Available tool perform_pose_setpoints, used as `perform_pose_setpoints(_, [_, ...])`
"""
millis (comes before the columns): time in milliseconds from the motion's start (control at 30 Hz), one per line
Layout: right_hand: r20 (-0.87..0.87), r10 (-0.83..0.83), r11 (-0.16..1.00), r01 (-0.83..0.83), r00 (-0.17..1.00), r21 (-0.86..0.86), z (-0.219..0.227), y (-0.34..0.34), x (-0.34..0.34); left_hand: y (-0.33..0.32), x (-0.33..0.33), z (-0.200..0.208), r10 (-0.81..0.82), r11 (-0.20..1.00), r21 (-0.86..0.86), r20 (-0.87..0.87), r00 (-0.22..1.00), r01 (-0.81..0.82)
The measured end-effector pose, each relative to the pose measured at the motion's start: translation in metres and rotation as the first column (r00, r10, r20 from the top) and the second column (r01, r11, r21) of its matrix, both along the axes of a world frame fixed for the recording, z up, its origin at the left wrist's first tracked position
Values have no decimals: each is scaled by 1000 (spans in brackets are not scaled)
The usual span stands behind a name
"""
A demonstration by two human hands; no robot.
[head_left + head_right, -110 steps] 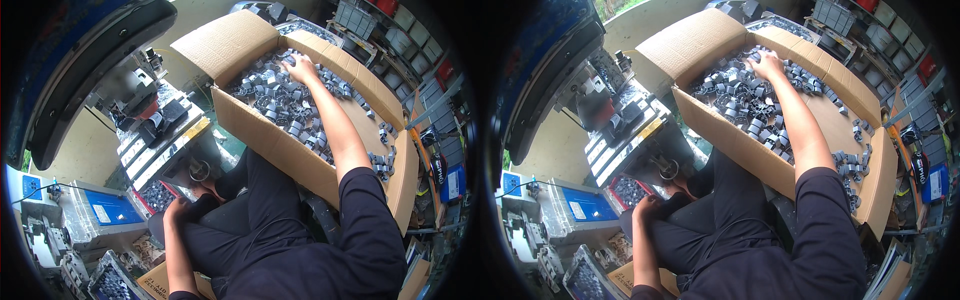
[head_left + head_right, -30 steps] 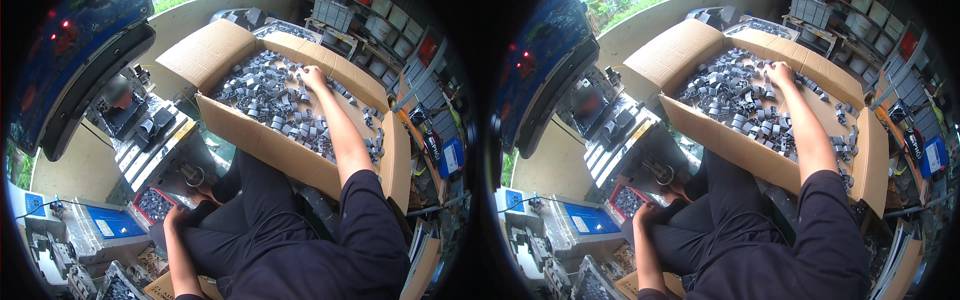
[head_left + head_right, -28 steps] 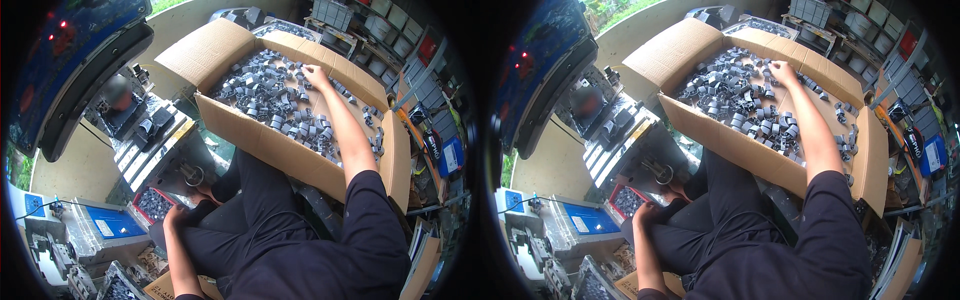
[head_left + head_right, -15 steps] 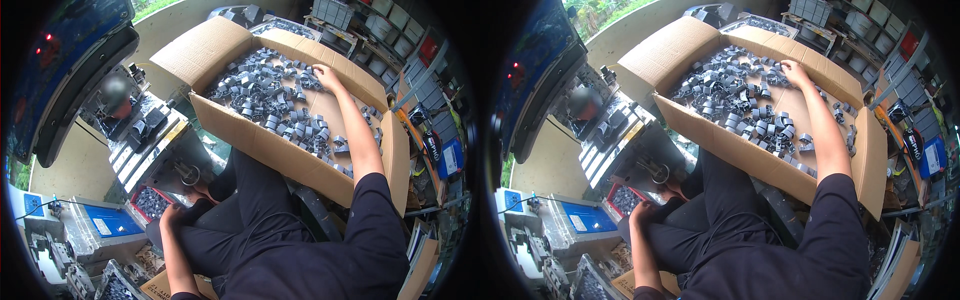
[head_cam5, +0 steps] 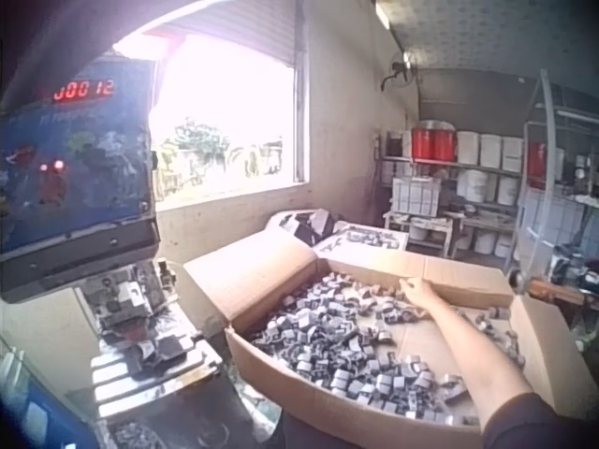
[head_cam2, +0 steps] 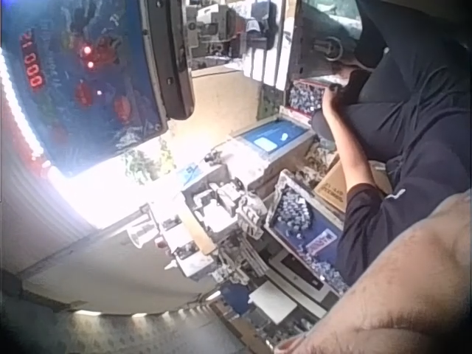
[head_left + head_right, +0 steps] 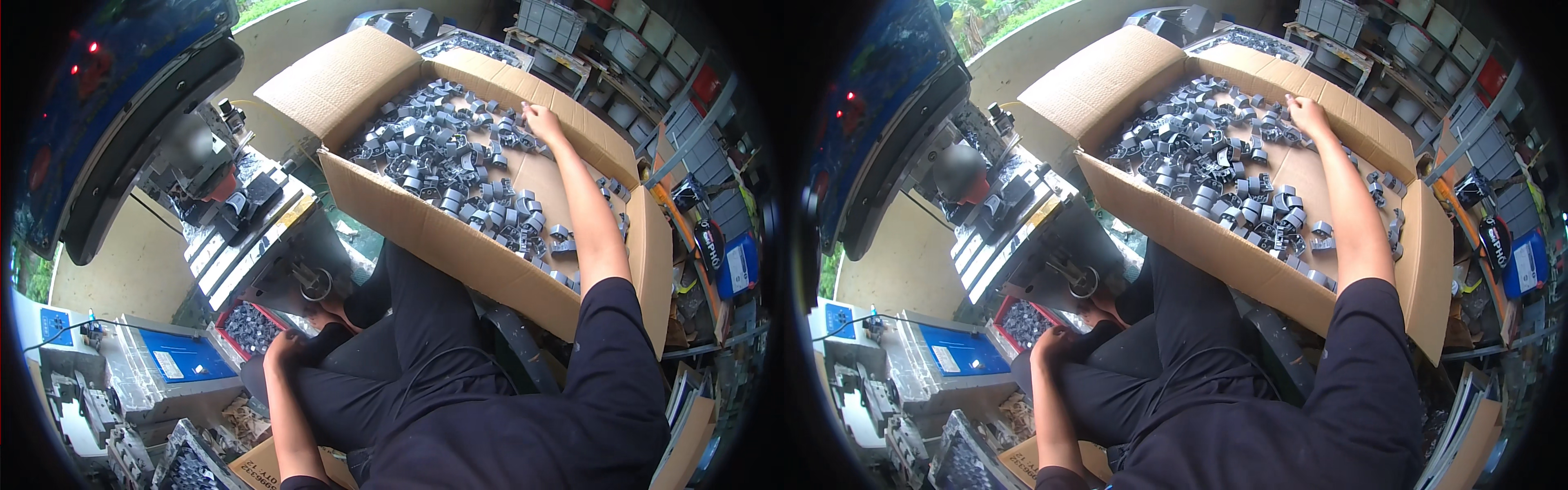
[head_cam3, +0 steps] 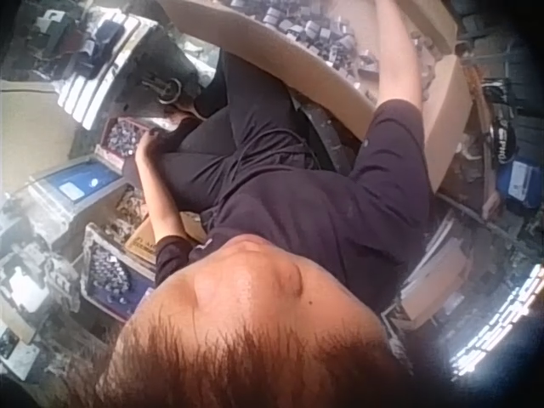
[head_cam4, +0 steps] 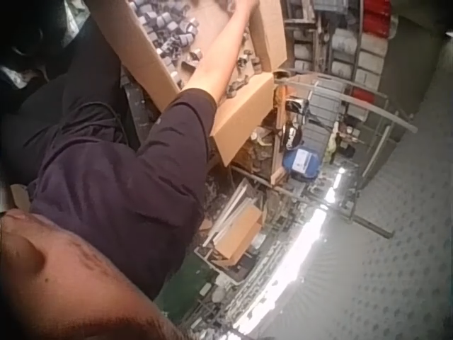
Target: The recorder takes small plastic housing parts from a large box and uses a pad printing machine to apply a lock icon to each part.
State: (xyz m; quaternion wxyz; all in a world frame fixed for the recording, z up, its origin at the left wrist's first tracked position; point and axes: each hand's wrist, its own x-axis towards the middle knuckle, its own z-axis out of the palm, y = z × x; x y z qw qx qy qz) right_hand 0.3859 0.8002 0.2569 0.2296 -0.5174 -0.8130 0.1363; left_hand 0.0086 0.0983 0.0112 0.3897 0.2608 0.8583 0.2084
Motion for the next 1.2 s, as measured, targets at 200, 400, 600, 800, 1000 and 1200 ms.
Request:
perform_pose_setpoints(200, [-286,-61,996,41,956,-75,3,15,42,23,3,9,-22,1000,-15,14,1000,22])
perform_pose_setpoints(400, [243,50,957,-116,969,267,2,-33,1,-4,-9,-6,-43,999,12,68,997,43])
perform_pose_setpoints(600, [389,-165,972,83,906,219,16,-34,-19,9,-6,-9,-67,997,27,8,998,67])
perform_pose_setpoints(800, [341,-303,920,181,890,347,11,-30,-24,11,-4,-4,-66,997,27,-7,998,66])
perform_pose_setpoints(1000, [110,-282,892,218,953,395,0,-26,-7,16,-6,-2,-99,995,-8,8,995,99])
perform_pose_setpoints(1200, [-453,-63,998,52,889,-37,0,4,8,20,-11,-14,-100,995,12,-18,995,100])
